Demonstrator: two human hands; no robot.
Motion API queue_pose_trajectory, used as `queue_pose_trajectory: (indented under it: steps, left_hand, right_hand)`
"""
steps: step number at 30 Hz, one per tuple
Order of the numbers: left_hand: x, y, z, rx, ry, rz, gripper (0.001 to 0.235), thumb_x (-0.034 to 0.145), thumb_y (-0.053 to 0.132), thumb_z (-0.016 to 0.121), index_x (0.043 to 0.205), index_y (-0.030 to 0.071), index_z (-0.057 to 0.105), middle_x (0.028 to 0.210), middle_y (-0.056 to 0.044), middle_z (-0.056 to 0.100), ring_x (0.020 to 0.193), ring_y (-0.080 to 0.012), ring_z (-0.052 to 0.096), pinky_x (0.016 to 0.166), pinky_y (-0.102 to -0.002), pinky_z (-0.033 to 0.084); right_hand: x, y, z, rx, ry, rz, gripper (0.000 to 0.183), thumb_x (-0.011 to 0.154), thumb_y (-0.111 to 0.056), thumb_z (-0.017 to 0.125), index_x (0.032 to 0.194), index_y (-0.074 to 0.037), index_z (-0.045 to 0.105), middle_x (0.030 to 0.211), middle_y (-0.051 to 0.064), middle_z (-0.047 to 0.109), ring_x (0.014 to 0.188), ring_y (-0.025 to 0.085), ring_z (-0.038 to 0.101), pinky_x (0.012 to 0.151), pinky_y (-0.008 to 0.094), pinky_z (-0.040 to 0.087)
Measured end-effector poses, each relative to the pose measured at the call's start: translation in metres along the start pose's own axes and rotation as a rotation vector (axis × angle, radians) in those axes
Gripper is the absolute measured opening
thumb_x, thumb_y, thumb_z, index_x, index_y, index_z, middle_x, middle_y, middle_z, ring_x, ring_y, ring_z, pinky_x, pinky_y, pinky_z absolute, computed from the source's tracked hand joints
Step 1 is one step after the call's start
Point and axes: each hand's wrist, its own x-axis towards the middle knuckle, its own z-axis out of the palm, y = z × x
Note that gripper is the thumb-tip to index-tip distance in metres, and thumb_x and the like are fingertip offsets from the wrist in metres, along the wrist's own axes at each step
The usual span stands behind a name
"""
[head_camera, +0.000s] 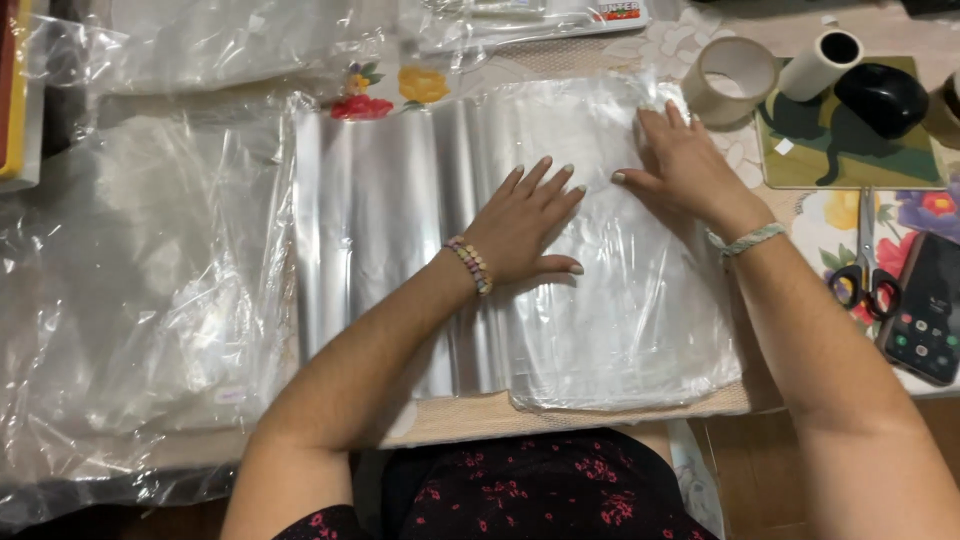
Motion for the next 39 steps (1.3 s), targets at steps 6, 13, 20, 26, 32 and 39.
queue_pose_trajectory:
  steps: [6, 13, 20, 26, 32, 39]
  left_hand:
    - [0.007, 0.016, 0.003, -0.101, -0.174, -0.103, 0.098, 0.090, 0.080, 0.044, 0.162, 0.020, 0.018, 0.169, -0.011, 0.014, 0.156, -0.0339, 0.010, 0.126, -0.053, 0.006]
    - [0.005, 0.015, 0.006, -0.171, -0.148, -0.129, 0.097, 0.089, 0.082, 0.043, 0.162, 0.022, 0.019, 0.170, -0.009, 0.015, 0.156, -0.0321, 0.009, 0.126, -0.051, 0.004]
    - [0.005, 0.015, -0.005, -0.472, -0.028, -0.148, 0.086, 0.094, 0.070, 0.051, 0.155, 0.012, 0.036, 0.164, -0.019, 0.026, 0.153, -0.0393, 0.016, 0.124, -0.057, 0.010]
    - [-0.002, 0.020, -0.036, -1.404, 0.263, -0.565, 0.066, 0.090, 0.065, 0.062, 0.128, 0.011, 0.061, 0.129, -0.017, 0.064, 0.121, -0.0337, 0.062, 0.101, -0.042, 0.053]
    - [-0.014, -0.002, -0.022, -1.817, 0.418, -0.713, 0.039, 0.088, 0.021, 0.077, 0.115, -0.005, 0.065, 0.098, -0.020, 0.075, 0.086, -0.0296, 0.077, 0.074, -0.037, 0.067]
    - [-0.039, -0.011, -0.035, -1.792, 0.420, -0.725, 0.024, 0.088, -0.001, 0.063, 0.110, -0.006, 0.070, 0.100, -0.023, 0.075, 0.092, -0.0310, 0.076, 0.075, -0.035, 0.066]
  right_hand:
    - [0.012, 0.036, 0.039, 0.022, 0.217, -0.159, 0.069, 0.097, -0.030, 0.065, 0.156, -0.005, 0.040, 0.152, 0.026, 0.046, 0.139, 0.049, 0.039, 0.111, 0.060, 0.034]
    - [-0.011, 0.040, 0.025, 0.341, 0.357, 0.067, 0.088, 0.082, -0.017, 0.082, 0.154, 0.000, 0.035, 0.114, 0.022, 0.071, 0.086, 0.040, 0.071, 0.079, 0.048, 0.055]
    - [-0.036, 0.027, 0.022, 0.980, 0.330, 0.040, 0.064, 0.087, 0.006, 0.073, 0.144, 0.006, 0.046, 0.101, 0.022, 0.070, 0.087, 0.025, 0.072, 0.073, 0.034, 0.063]
    - [-0.042, -0.043, 0.017, 1.002, 0.304, -0.005, 0.068, 0.078, 0.003, 0.081, 0.139, -0.001, 0.050, 0.083, 0.014, 0.071, 0.074, 0.016, 0.070, 0.067, 0.028, 0.062]
    - [-0.025, -0.081, 0.041, 0.844, 0.286, -0.052, 0.064, 0.071, -0.005, 0.090, 0.126, -0.003, 0.058, 0.070, 0.008, 0.068, 0.066, 0.011, 0.062, 0.058, 0.023, 0.054]
    - [-0.034, -0.070, 0.035, 0.874, 0.305, -0.004, 0.055, 0.072, -0.007, 0.091, 0.119, -0.004, 0.063, 0.070, 0.006, 0.065, 0.068, 0.008, 0.055, 0.060, 0.019, 0.048]
